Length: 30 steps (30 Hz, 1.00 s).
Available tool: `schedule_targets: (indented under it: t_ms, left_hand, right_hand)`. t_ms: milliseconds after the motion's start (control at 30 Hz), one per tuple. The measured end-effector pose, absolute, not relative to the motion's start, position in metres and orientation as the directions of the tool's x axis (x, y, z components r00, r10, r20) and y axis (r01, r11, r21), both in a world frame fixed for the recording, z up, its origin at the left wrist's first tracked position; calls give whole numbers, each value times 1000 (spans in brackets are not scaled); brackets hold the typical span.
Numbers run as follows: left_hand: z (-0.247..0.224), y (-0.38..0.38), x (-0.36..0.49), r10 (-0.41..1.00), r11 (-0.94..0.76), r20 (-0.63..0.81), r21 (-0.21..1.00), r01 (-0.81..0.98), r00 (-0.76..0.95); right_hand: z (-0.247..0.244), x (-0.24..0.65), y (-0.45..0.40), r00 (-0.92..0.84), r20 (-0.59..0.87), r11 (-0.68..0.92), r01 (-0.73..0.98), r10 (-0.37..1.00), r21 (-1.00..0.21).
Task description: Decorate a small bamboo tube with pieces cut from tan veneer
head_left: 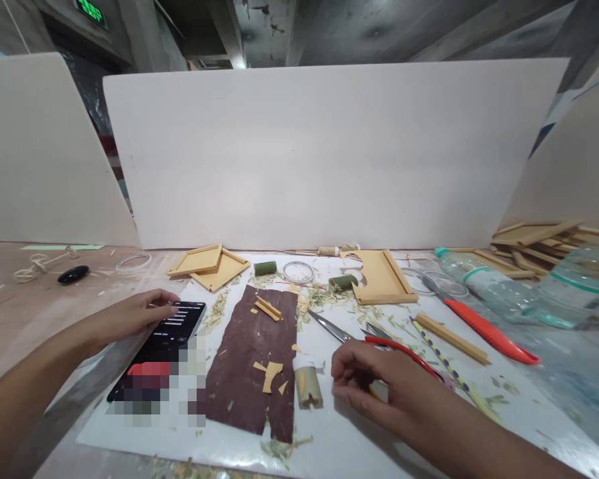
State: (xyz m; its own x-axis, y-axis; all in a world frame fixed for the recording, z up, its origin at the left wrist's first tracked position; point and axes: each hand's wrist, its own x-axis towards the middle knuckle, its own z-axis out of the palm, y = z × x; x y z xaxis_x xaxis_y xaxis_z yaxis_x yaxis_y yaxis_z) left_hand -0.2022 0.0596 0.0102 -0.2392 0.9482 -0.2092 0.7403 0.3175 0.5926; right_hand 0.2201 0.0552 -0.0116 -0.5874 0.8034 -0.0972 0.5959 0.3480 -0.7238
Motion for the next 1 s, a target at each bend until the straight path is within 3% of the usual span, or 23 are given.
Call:
schedule_targets:
  t_ms: [167, 1000]
  left_hand:
    - [8, 59, -206, 938, 341, -286, 647, 682, -197]
    - [11, 49, -206, 916, 389, -351, 662, 641, -194]
  right_hand:
    - [-11, 218, 55, -586, -107, 342, 601, 803, -723]
    - [-13, 219, 58, -595, -125, 336, 600, 794, -726]
